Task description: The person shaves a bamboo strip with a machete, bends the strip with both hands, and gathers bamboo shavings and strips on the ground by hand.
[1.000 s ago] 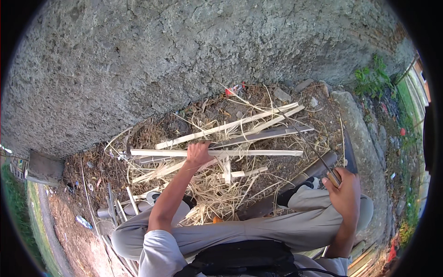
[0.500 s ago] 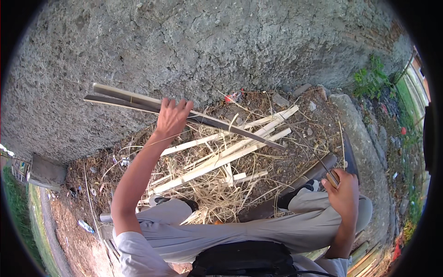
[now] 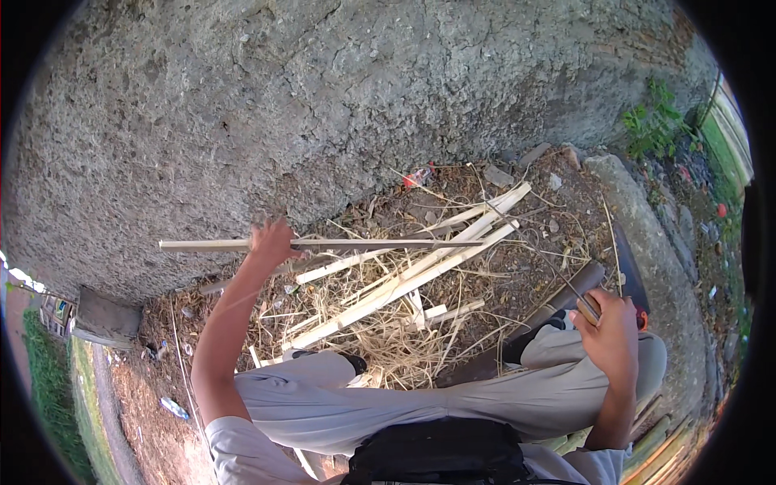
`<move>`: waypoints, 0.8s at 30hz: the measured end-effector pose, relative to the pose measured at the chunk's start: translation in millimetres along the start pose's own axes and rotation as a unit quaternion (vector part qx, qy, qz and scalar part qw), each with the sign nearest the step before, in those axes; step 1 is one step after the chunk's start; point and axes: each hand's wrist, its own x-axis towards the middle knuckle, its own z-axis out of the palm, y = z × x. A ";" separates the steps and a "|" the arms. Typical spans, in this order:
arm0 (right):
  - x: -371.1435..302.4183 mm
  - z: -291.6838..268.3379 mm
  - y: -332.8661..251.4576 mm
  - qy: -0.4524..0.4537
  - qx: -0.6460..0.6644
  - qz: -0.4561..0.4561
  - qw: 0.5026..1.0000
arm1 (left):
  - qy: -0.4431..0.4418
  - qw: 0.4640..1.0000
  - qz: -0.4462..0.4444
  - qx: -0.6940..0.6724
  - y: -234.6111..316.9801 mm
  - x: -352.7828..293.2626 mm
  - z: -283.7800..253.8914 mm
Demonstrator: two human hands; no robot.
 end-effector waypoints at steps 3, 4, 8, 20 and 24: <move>-1.1 4.7 4.6 0.002 0.001 0.018 1.000 | 0.043 0.996 0.034 -0.074 -16.8 -8.4 31.4; -1.0 3.1 1.8 0.004 -0.005 0.015 1.000 | 0.109 0.992 0.046 -0.046 -22.1 -10.0 36.5; -1.6 4.0 -1.9 0.037 -0.063 -0.001 0.997 | 0.254 0.963 0.072 0.044 -30.5 -17.2 23.1; 1.5 8.6 -9.7 0.006 -0.070 0.017 0.997 | -0.228 0.812 -0.116 -0.524 -33.9 -46.5 15.7; 3.7 9.8 -8.2 -0.008 -0.070 0.012 0.997 | -0.136 0.816 -0.097 -0.554 -24.1 -41.4 68.3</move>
